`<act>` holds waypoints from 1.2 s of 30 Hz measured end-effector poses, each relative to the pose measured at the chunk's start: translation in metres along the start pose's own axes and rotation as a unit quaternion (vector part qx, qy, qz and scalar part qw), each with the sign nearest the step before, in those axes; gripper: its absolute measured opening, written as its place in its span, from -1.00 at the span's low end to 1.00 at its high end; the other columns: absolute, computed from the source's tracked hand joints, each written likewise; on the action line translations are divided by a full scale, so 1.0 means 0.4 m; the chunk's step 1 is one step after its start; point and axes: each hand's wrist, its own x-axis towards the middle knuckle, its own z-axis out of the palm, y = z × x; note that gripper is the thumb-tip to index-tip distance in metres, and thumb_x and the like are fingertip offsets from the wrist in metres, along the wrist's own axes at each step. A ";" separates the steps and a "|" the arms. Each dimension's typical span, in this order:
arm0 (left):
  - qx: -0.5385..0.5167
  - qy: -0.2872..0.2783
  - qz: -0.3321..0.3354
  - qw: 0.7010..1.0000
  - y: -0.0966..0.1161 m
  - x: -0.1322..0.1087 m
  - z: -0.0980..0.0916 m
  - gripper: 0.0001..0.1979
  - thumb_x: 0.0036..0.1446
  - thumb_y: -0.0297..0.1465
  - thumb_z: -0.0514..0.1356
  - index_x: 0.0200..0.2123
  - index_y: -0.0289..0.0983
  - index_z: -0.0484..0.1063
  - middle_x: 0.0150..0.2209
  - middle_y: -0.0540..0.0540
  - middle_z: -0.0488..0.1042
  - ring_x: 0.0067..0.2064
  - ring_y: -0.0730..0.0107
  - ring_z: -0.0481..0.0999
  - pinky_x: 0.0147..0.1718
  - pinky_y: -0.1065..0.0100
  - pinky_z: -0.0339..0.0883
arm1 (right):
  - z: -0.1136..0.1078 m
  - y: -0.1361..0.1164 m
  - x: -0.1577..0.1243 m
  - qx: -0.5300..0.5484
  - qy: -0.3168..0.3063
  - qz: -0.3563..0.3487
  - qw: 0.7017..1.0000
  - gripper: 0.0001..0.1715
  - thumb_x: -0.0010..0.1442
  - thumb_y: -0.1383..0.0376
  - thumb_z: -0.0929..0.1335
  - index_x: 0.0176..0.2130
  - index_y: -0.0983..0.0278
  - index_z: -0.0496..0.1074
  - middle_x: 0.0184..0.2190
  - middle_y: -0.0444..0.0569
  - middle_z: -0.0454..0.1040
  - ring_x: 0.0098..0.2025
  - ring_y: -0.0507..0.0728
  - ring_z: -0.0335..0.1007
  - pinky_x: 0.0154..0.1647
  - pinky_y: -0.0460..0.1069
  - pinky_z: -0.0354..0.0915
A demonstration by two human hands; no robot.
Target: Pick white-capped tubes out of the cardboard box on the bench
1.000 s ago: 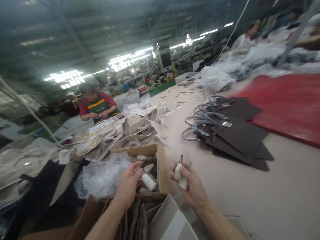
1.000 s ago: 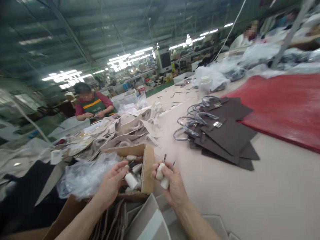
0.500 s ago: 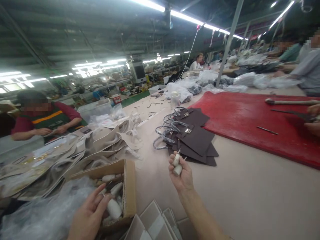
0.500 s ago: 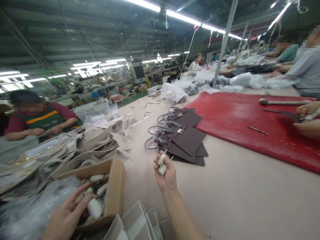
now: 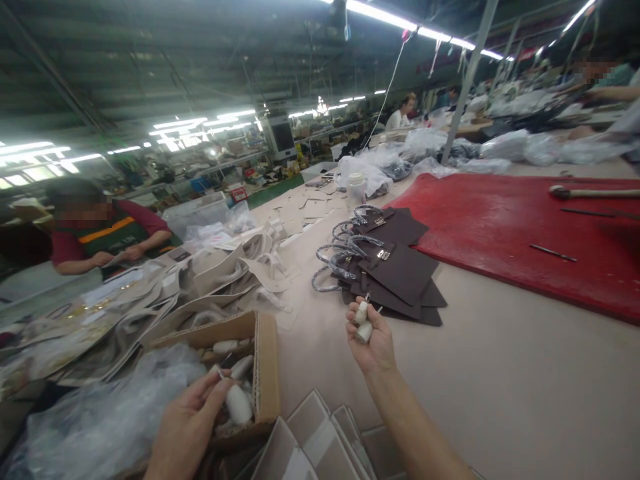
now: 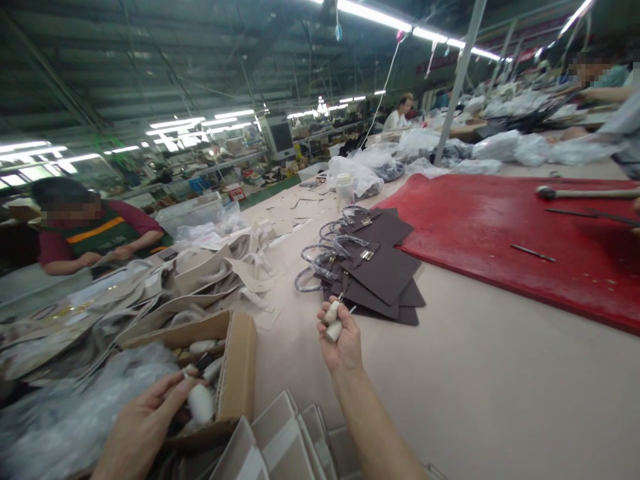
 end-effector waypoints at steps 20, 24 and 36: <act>-0.160 -0.058 0.026 0.985 -0.050 0.033 -0.003 -0.63 0.08 -0.06 0.22 -0.39 -0.27 0.34 -0.50 0.03 0.32 -0.50 0.43 0.32 -0.55 0.41 0.34 | 0.304 0.116 -0.076 -0.166 -0.149 0.024 0.975 -0.65 -0.24 0.34 0.48 -0.34 0.34 0.50 -0.39 -0.01 0.34 -0.43 0.05 0.29 -0.64 -0.20 0.19; -0.183 -0.044 0.006 0.982 -0.037 0.036 -0.001 -0.62 0.03 -0.06 0.25 -0.40 -0.27 0.33 -0.50 0.05 0.28 -0.48 0.45 0.29 -0.55 0.44 0.32 | 0.279 0.170 -0.076 -0.189 -0.266 -0.009 0.945 -0.67 -0.12 0.27 0.57 -0.30 0.28 0.52 -0.32 0.02 0.45 -0.36 0.12 0.40 -0.57 -0.12 0.27; -0.116 -0.022 -0.096 0.988 0.018 0.142 -0.026 -0.81 -0.17 -0.29 0.21 -0.45 -0.24 0.34 -0.51 -0.04 0.41 -0.50 0.37 0.38 -0.57 0.40 0.24 | 0.139 0.236 -0.039 -0.276 -0.286 0.122 0.909 -0.46 -0.15 0.12 0.64 -0.26 0.30 0.47 -0.43 0.09 0.51 -0.50 0.15 0.42 -0.65 -0.14 0.21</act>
